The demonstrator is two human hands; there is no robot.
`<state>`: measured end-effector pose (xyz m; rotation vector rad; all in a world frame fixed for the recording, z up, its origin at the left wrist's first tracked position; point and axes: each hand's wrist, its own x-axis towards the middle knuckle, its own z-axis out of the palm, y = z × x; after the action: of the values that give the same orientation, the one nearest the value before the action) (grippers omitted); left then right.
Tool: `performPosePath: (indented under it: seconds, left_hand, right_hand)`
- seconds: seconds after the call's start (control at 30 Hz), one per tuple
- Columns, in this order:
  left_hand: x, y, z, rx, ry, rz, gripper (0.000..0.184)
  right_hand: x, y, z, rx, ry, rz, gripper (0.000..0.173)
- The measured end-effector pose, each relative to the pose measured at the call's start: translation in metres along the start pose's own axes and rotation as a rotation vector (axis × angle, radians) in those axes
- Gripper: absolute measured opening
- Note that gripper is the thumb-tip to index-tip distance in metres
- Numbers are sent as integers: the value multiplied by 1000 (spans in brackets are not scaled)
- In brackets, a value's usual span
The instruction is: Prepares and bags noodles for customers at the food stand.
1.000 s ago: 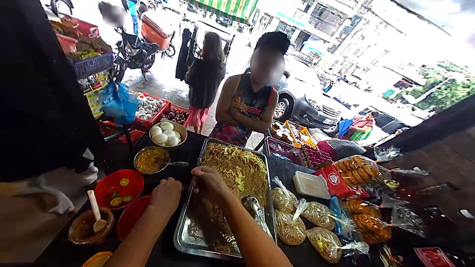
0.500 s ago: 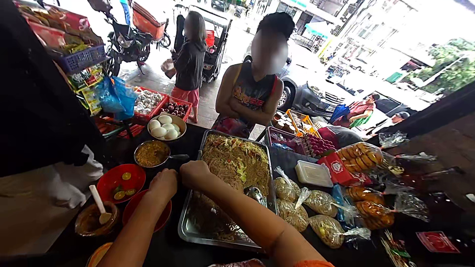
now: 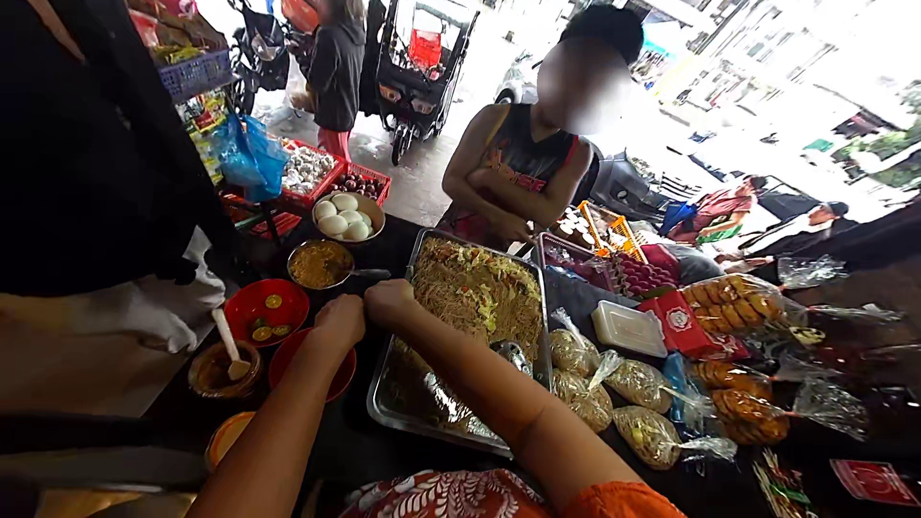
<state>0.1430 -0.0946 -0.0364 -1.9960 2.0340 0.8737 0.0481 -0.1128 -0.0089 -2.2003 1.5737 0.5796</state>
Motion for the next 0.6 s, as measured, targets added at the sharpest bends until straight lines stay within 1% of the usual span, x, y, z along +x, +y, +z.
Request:
performPosePath:
  seconds: [0.1,0.3,0.37,0.43,0.47,0.53,0.6]
  left_hand:
    - [0,-1,3,-2,14,-11,28]
    - [9,-2,6,-20,59,11,24]
    - [4,0,6,-17,95,14,23]
    - [-5,4,4,-21,136,2,30]
    - [-13,7,3,-18,162,2,35]
    - [-34,9,3,-21,282,55,37]
    - [-56,8,6,-64,492,153,33]
  right_hand:
    - [5,1,7,-23,37,-24,21]
    - [9,8,3,-24,52,-1,23]
    - [9,13,-3,-41,37,5,30]
    - [12,20,-11,-41,19,3,44]
    - [15,24,-12,-49,22,-1,44]
    - [19,27,-10,-95,32,16,38]
    - [18,24,-4,-134,47,22,37]
